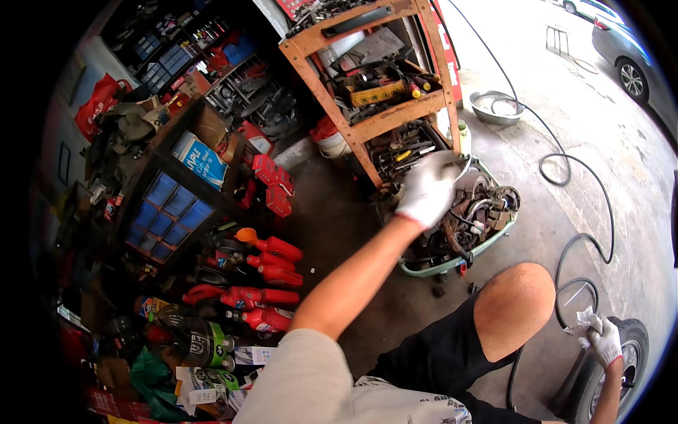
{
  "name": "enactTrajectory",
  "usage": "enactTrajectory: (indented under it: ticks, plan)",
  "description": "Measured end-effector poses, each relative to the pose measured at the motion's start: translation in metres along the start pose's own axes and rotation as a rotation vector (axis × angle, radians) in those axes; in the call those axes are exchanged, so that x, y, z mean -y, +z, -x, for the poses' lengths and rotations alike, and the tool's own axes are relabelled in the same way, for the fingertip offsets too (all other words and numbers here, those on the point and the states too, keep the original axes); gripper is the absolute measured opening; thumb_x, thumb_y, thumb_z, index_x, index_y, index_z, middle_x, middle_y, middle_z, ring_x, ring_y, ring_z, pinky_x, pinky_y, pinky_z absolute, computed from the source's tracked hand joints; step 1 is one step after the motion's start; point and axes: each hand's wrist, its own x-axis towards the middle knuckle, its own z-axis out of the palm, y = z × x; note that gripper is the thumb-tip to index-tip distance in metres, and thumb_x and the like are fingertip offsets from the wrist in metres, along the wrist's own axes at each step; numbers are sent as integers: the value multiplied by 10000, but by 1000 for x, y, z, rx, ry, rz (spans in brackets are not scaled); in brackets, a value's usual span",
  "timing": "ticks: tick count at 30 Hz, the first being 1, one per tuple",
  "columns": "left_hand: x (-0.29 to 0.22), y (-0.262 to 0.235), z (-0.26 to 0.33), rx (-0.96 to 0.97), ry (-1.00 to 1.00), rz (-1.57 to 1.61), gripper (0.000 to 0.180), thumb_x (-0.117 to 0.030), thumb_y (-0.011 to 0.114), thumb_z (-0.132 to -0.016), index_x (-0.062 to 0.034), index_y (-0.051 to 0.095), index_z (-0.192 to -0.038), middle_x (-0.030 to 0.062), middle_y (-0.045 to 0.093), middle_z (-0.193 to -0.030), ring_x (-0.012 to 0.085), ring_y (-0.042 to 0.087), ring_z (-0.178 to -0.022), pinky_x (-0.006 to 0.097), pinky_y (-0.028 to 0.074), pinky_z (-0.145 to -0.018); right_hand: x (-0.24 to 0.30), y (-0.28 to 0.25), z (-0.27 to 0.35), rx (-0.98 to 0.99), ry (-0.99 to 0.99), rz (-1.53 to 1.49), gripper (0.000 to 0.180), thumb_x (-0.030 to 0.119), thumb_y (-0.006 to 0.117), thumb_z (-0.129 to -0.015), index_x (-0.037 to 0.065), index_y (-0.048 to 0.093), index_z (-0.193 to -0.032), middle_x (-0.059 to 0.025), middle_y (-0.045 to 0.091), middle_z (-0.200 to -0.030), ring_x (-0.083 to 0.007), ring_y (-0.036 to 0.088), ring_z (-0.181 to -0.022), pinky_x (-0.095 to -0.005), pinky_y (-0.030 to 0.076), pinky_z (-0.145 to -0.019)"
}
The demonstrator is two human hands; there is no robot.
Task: The person sits on the floor and works on a motorcycle tire, using an air hose to inflate it and a brush to apply lubricant to the valve stem. They then use a screwdriver to adjust the valve.
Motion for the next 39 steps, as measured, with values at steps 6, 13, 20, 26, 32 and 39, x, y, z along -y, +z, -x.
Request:
enactTrajectory:
  ticks: [6, 13, 20, 26, 32, 39]
  plan:
    - [194, -125, 171, -67, -639, -107, 263, -95, 599, -939, -1, 678, -1172, 122, 719, -1060, 192, 657, -962, 325, 516, -887, -10, 3, 6, 101, 195, -194, 248, -36, 501, -894, 5, 608, -1113, -35, 638, -967, -124, 625, -799, -271, 572, -663]
    - [223, -47, 364, 478, -1015, -110, 293, -194, 619, -928, -32, 693, -1160, 202, 721, -1125, 348, 676, -1096, 397, 512, -961, -41, 18, 70, 51, 577, -199, 279, 38, 634, -892, 1, 641, -1169, -61, 692, -954, -130, 654, -804, -308, 549, -610]
    - [216, 58, 346, 1010, -708, -81, 400, -318, 578, -917, -34, 660, -1188, 250, 669, -1186, 404, 631, -1120, 450, 493, -989, -69, 1, 163, -6, 623, 265, 193, 54, 614, -915, 10, 634, -1101, -76, 679, -884, -145, 654, -730, -290, 537, -548]
    - [230, 108, 312, 1074, -572, -52, 417, -320, 600, -918, -27, 622, -1213, 237, 634, -1240, 391, 603, -1174, 468, 479, -1013, 9, -32, 179, -135, 662, 410, 193, 114, 648, -880, 27, 655, -1053, -149, 681, -879, -269, 665, -756, -374, 541, -651]
    - [229, 133, 305, 1218, -700, -228, 757, -388, 688, -875, 27, 410, -1444, 293, 492, -1438, 422, 506, -1322, 465, 431, -1096, 99, -67, 143, -190, 566, 682, 202, 164, 680, -847, 42, 675, -1008, -217, 683, -879, -378, 676, -790, -444, 543, -736]
    - [223, 134, 300, 1223, -628, -277, 759, -369, 705, -869, 43, 409, -1434, 290, 488, -1444, 416, 508, -1325, 449, 426, -1108, 131, -57, 101, -137, 477, 730, 204, 193, 694, -819, 65, 675, -977, -201, 688, -890, -382, 683, -862, -440, 532, -771]
